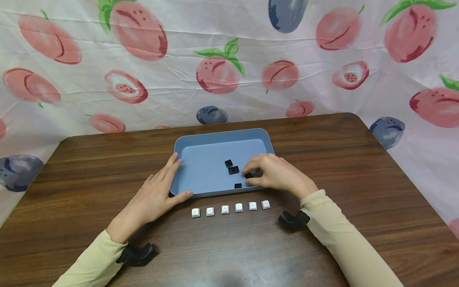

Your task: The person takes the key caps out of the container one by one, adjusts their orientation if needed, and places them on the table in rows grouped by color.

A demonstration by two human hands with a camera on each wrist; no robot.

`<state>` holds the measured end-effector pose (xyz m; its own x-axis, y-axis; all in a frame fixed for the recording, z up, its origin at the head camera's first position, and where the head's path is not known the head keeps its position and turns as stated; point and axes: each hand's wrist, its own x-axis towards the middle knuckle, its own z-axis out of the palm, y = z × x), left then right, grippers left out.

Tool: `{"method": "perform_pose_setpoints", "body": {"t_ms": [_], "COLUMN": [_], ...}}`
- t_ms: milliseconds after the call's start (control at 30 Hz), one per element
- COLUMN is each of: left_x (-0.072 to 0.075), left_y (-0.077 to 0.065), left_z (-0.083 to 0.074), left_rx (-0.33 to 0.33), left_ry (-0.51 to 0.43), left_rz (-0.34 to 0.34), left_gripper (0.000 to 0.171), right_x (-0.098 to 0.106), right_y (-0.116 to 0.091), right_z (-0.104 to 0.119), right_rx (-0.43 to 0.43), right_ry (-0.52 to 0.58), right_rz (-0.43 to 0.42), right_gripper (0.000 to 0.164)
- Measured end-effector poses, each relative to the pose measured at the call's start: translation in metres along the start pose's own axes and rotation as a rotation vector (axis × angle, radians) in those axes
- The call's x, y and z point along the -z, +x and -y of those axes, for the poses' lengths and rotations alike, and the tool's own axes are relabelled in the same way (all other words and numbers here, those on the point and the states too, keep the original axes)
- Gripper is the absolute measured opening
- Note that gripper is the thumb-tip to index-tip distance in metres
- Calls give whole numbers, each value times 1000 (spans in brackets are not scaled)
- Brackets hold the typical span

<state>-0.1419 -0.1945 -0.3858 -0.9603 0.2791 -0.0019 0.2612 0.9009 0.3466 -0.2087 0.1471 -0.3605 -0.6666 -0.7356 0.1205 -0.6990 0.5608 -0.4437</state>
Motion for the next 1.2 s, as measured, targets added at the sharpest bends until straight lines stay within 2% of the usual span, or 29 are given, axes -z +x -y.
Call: {"method": "perform_pose_setpoints", "body": {"t_ms": [133,300,500,733,1200], "left_x": [0,1,1,1,1], "left_y": [0,1,2,2,0], "left_z": [0,0,-1,-1,-2], "left_rx": [4,1,6,17,16], "left_ry": [4,14,11,4,5], "left_rz": [8,6,14,21,18], "left_gripper": [101,101,101,101,100], "right_x": [0,0,-2,-7,-9], "right_y": [5,5,4,2,0], "right_z": [0,-2,-5,-5,-2], "right_rx": [-80,-135,-114,-103,-110], "right_ry": [32,21,8,-96,-189], "right_rz": [62,57,10,-44,-29], "right_gripper": [25,20,15,20,27]}}
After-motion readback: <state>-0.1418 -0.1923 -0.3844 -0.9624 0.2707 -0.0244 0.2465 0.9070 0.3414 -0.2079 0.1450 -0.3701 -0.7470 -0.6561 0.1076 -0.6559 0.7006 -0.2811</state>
